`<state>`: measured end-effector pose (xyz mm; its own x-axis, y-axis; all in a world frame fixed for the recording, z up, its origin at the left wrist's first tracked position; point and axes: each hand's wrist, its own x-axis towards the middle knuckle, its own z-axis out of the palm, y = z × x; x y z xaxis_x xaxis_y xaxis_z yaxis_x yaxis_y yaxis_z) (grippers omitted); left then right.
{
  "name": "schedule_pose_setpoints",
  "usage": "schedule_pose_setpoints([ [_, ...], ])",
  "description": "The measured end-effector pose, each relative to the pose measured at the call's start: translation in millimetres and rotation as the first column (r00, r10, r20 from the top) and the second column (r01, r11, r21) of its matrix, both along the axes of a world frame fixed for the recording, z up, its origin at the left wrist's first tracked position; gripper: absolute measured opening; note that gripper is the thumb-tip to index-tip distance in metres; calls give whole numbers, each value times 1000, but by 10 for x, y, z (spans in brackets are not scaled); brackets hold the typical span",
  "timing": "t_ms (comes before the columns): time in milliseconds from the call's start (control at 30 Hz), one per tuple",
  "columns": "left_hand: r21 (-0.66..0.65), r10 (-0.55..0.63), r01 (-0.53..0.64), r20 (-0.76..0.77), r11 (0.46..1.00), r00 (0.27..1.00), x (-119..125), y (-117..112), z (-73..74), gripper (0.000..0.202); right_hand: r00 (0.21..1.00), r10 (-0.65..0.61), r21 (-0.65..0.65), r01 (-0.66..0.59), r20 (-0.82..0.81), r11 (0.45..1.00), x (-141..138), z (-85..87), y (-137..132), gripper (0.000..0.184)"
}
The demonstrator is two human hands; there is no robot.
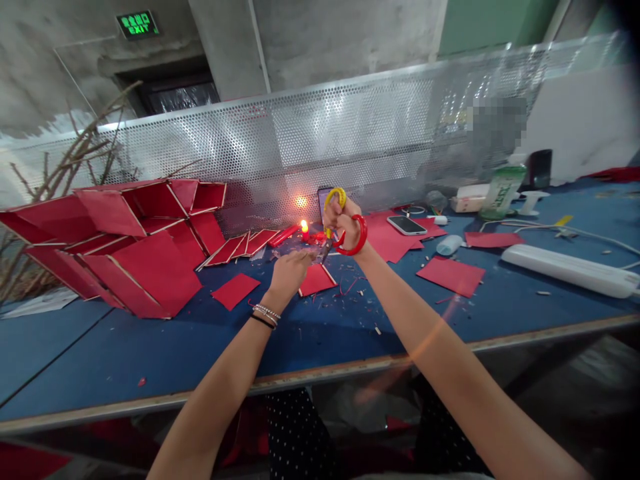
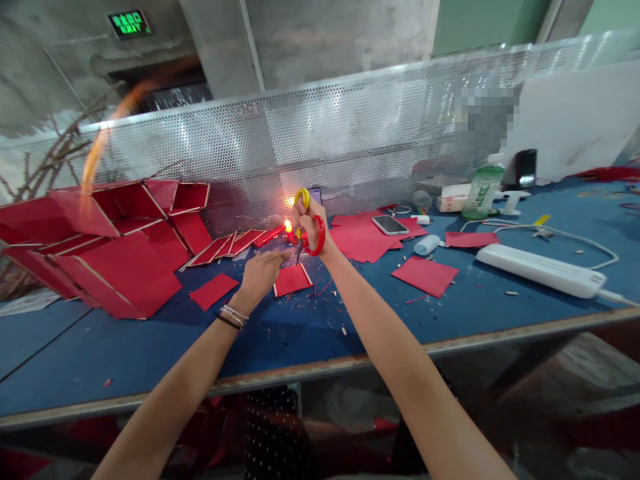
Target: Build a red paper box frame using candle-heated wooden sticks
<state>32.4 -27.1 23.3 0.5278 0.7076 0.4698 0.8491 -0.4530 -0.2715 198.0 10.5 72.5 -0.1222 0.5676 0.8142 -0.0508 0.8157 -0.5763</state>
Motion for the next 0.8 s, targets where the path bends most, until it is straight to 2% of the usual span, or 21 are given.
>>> schedule_pose_setpoints([
  [100, 15, 10, -10, -23, 1000, 1000, 3, -17, 2, 35, 985, 118, -15, -121, -127, 993, 4, 4, 45, 27],
  [200, 5, 30, -30, -48, 1000, 998, 20, -31, 16, 34, 981, 147, -29, -152, -130, 988, -22, 11, 68, 31],
  [433, -11, 93, -94, -65, 996, 994, 42, -41, 23, 33, 980, 128, -62, -138, -151, 988, -89, 44, -30, 29],
  [633, 4, 100, -100, -64, 995, 993, 56, -61, 41, 35, 981, 136, -36, -142, -140, 989, -77, 11, 17, 27],
  [800, 1, 88, -89, -86, 996, 992, 70, -68, 34, 36, 994, 54, -63, -61, -94, 996, -46, -33, 49, 25],
])
